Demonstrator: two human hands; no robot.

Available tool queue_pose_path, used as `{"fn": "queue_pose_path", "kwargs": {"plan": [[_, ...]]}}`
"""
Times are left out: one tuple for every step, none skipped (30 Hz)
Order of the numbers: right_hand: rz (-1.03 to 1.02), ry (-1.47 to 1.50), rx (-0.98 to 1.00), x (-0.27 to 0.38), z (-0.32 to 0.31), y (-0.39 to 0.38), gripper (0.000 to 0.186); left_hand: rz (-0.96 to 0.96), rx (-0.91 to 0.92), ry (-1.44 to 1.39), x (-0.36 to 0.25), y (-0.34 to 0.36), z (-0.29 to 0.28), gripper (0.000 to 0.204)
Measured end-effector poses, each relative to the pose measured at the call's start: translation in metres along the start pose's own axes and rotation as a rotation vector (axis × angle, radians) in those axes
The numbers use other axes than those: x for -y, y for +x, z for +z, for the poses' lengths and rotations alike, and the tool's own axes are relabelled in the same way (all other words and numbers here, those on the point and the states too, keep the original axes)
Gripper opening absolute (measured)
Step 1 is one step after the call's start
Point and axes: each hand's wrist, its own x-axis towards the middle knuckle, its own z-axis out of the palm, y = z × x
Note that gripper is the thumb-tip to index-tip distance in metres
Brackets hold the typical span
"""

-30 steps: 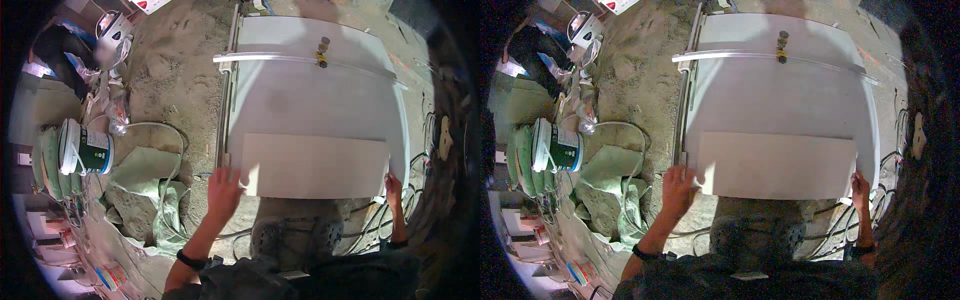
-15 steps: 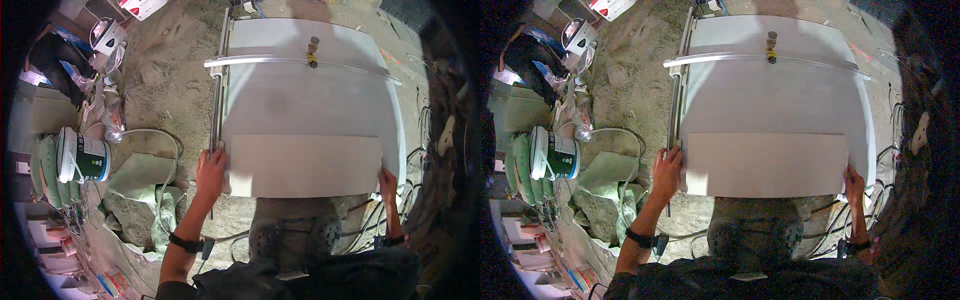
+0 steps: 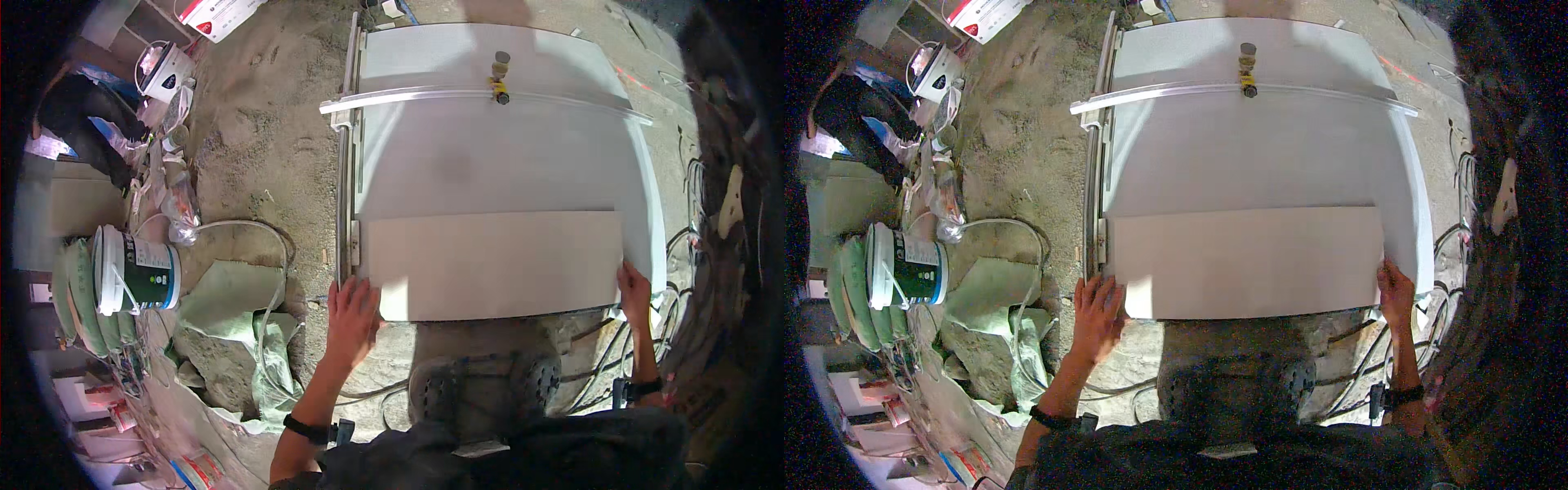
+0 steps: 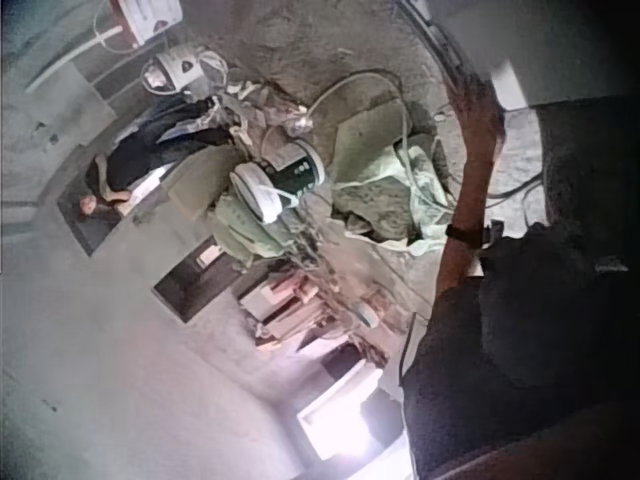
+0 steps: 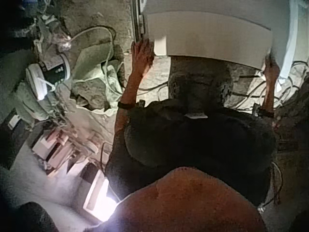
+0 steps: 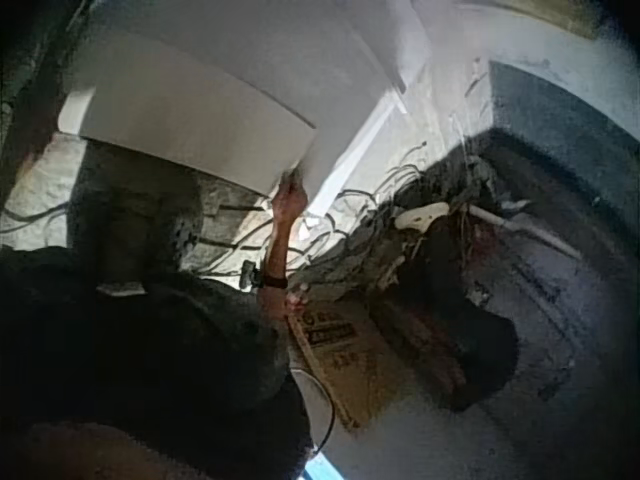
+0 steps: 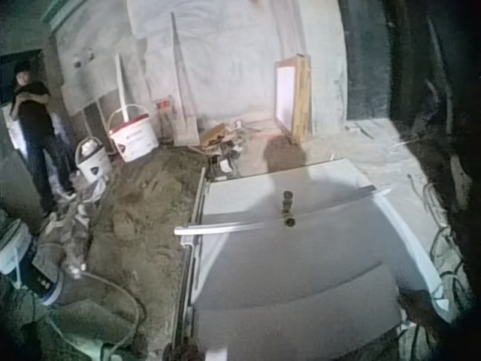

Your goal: Measuring and cutting ceramic tiles for wall installation in a bathroom renovation.

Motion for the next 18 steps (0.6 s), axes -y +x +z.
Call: {"fn": "queue_pose_path", "kwargs": {"plan": [[-0.001, -0.004, 0.003, 0.007, -0.001, 0.002, 0.043, -0.006, -0.011, -0.019, 0.000, 0.002, 0.000, 0.066], [-0.006, -0.058, 0.010, 0.015, -0.003, 0.004, 0.038, 0.004, -0.042, -0.054, 0.002, 0.004, -0.001, 0.062], [-0.010, -0.109, 0.017, 0.028, -0.004, 0.006, 0.034, 0.001, -0.040, -0.057, 0.003, 0.005, 0.000, 0.062], [-0.012, -0.112, 0.021, 0.034, -0.004, 0.008, 0.034, -0.006, -0.049, -0.061, 0.004, 0.005, 0.001, 0.058], [-0.017, -0.207, 0.035, 0.039, -0.003, 0.009, 0.033, -0.013, -0.057, -0.065, 0.004, 0.005, 0.002, 0.055], [-0.023, -0.302, 0.048, 0.042, -0.003, 0.012, 0.032, -0.017, -0.057, -0.066, 0.005, 0.006, 0.004, 0.055], [-0.027, -0.303, 0.050, 0.044, -0.001, 0.015, 0.032, -0.027, -0.092, -0.080, 0.006, 0.008, 0.009, 0.053], [-0.026, -0.388, 0.058, 0.045, 0.001, 0.018, 0.034, -0.037, -0.126, -0.093, 0.007, 0.008, 0.011, 0.050], [-0.022, -0.474, 0.065, 0.045, 0.003, 0.021, 0.036, -0.037, -0.125, -0.095, 0.007, 0.009, 0.011, 0.050], [-0.021, -0.476, 0.066, 0.046, 0.004, 0.023, 0.036, -0.064, -0.134, -0.122, 0.007, 0.010, 0.011, 0.049], [-0.041, -0.524, 0.076, 0.048, 0.005, 0.025, 0.037, -0.090, -0.143, -0.148, 0.007, 0.011, 0.011, 0.047], [-0.061, -0.571, 0.086, 0.050, 0.006, 0.027, 0.038, -0.089, -0.142, -0.151, 0.007, 0.012, 0.013, 0.047], [-0.058, -0.574, 0.087, 0.050, 0.006, 0.029, 0.038, -0.097, -0.158, -0.114, 0.007, 0.013, 0.015, 0.046], [-0.069, -0.592, 0.089, 0.050, 0.005, 0.031, 0.039, -0.104, -0.174, -0.078, 0.007, 0.013, 0.018, 0.045], [-0.080, -0.608, 0.091, 0.050, 0.006, 0.033, 0.040, -0.103, -0.172, -0.079, 0.008, 0.013, 0.020, 0.045], [-0.078, -0.608, 0.092, 0.050, 0.006, 0.033, 0.040, -0.097, -0.178, -0.052, 0.009, 0.013, 0.021, 0.044], [-0.055, -0.566, 0.109, 0.052, 0.007, 0.032, 0.039, -0.092, -0.184, -0.026, 0.010, 0.012, 0.022, 0.043], [-0.033, -0.526, 0.124, 0.053, 0.008, 0.032, 0.039, -0.091, -0.183, -0.029, 0.010, 0.013, 0.024, 0.043]]}}
